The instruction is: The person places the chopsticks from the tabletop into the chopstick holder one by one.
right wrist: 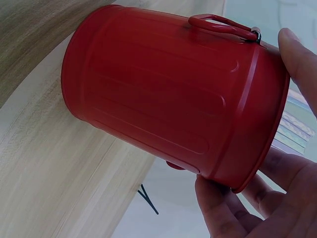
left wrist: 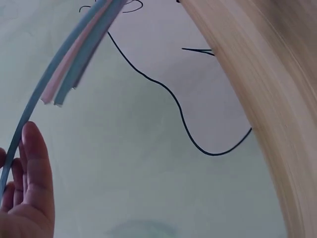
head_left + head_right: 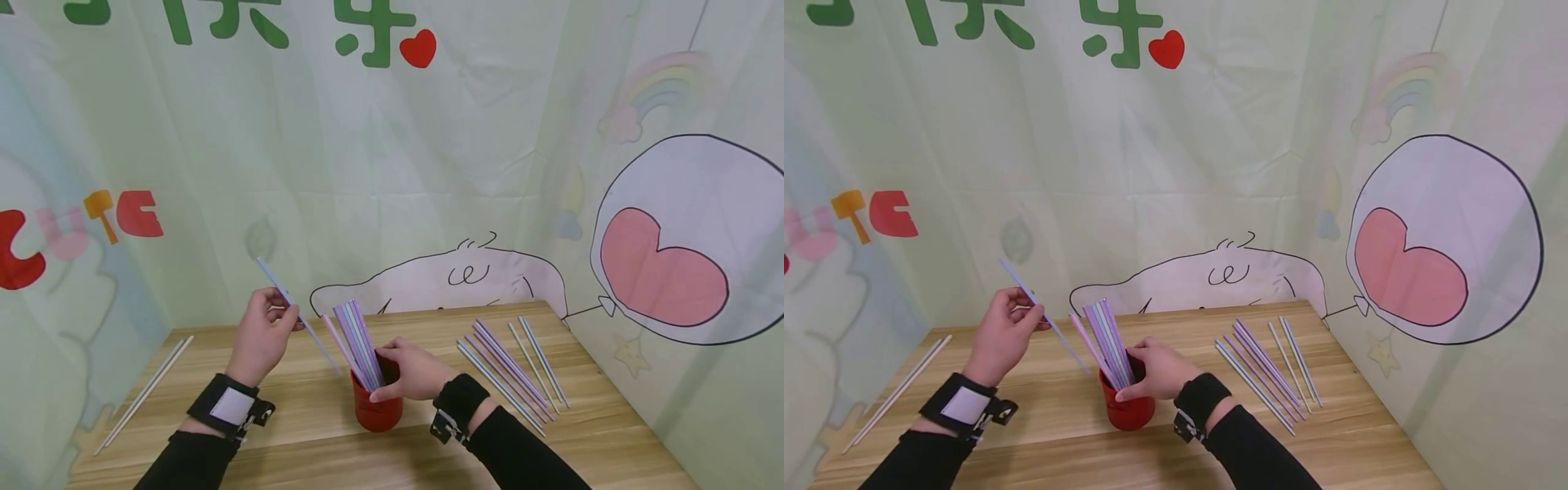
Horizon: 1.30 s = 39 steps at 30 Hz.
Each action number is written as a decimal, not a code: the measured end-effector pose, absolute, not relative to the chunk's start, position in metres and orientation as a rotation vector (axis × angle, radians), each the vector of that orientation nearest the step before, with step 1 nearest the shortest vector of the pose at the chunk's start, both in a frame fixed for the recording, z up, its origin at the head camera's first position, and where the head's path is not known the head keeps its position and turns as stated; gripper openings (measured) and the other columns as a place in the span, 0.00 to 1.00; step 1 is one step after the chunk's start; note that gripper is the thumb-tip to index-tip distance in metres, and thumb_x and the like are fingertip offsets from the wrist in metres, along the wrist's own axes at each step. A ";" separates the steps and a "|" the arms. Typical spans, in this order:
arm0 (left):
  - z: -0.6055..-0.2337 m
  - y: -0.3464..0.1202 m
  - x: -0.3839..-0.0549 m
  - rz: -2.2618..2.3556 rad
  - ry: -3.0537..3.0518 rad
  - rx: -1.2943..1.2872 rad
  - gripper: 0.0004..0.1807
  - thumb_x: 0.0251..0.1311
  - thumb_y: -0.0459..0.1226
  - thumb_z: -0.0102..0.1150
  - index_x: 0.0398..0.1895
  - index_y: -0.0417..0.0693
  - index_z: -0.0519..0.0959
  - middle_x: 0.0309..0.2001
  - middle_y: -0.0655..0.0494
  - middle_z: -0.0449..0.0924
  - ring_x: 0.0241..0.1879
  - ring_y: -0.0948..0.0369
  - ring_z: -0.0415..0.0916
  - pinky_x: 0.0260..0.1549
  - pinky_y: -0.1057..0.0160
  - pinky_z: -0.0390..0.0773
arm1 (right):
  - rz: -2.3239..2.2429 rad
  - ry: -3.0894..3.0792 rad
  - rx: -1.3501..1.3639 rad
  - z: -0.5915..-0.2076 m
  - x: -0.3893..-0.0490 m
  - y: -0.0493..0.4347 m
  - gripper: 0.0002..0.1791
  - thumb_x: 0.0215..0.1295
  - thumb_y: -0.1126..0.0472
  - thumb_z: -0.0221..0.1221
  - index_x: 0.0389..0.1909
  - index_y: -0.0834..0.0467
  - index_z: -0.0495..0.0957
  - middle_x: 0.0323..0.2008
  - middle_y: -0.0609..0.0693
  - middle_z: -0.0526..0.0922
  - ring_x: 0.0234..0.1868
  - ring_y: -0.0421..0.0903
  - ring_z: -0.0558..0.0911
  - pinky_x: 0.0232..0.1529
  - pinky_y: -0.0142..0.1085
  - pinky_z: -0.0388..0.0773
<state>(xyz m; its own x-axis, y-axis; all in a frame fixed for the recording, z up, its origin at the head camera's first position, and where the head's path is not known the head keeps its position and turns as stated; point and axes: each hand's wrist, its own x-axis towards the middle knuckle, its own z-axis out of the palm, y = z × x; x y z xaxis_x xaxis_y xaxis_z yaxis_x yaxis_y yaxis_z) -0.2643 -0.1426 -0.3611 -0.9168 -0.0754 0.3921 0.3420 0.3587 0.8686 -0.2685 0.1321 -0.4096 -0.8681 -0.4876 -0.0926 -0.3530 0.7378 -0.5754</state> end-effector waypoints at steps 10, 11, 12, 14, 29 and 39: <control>-0.356 -0.127 -0.261 -1.643 -2.242 -0.269 0.19 0.72 0.29 0.50 0.61 0.30 0.60 0.48 0.40 0.70 0.38 0.66 0.79 0.40 0.69 0.86 | -0.823 2.705 -0.656 -0.407 -0.265 0.131 0.49 0.53 0.39 0.74 0.74 0.52 0.68 0.67 0.51 0.72 0.63 0.49 0.76 0.65 0.45 0.79; -0.357 -0.126 -0.261 -1.638 -2.253 -0.262 0.19 0.73 0.29 0.50 0.61 0.30 0.60 0.49 0.41 0.71 0.39 0.64 0.80 0.40 0.69 0.86 | -0.824 2.705 -0.657 -0.407 -0.265 0.131 0.49 0.53 0.39 0.74 0.74 0.52 0.68 0.67 0.51 0.72 0.63 0.49 0.76 0.65 0.45 0.79; -0.358 -0.125 -0.261 -1.632 -2.264 -0.259 0.19 0.73 0.30 0.50 0.61 0.30 0.61 0.49 0.40 0.71 0.39 0.63 0.80 0.40 0.68 0.87 | -0.824 2.706 -0.659 -0.407 -0.265 0.131 0.49 0.53 0.39 0.74 0.74 0.52 0.68 0.67 0.51 0.72 0.63 0.49 0.77 0.65 0.45 0.79; -0.359 -0.124 -0.262 -1.613 -2.286 -0.254 0.19 0.73 0.30 0.50 0.61 0.31 0.61 0.49 0.40 0.72 0.41 0.59 0.81 0.41 0.67 0.87 | -0.830 2.705 -0.660 -0.407 -0.265 0.131 0.49 0.53 0.39 0.74 0.74 0.53 0.68 0.67 0.51 0.73 0.63 0.49 0.77 0.65 0.44 0.79; -0.374 -0.119 -0.261 -1.401 -2.456 -0.254 0.14 0.74 0.38 0.54 0.55 0.36 0.71 0.46 0.41 0.81 0.41 0.54 0.83 0.38 0.68 0.84 | -0.839 2.694 -0.653 -0.406 -0.266 0.132 0.49 0.53 0.40 0.74 0.74 0.53 0.68 0.67 0.51 0.72 0.63 0.49 0.77 0.65 0.45 0.79; -0.386 -0.118 -0.260 -1.257 -2.572 -0.300 0.14 0.74 0.41 0.56 0.50 0.38 0.76 0.42 0.44 0.83 0.39 0.56 0.82 0.38 0.62 0.84 | -0.849 2.689 -0.642 -0.406 -0.266 0.132 0.49 0.53 0.41 0.74 0.74 0.53 0.68 0.67 0.51 0.72 0.63 0.49 0.76 0.64 0.45 0.79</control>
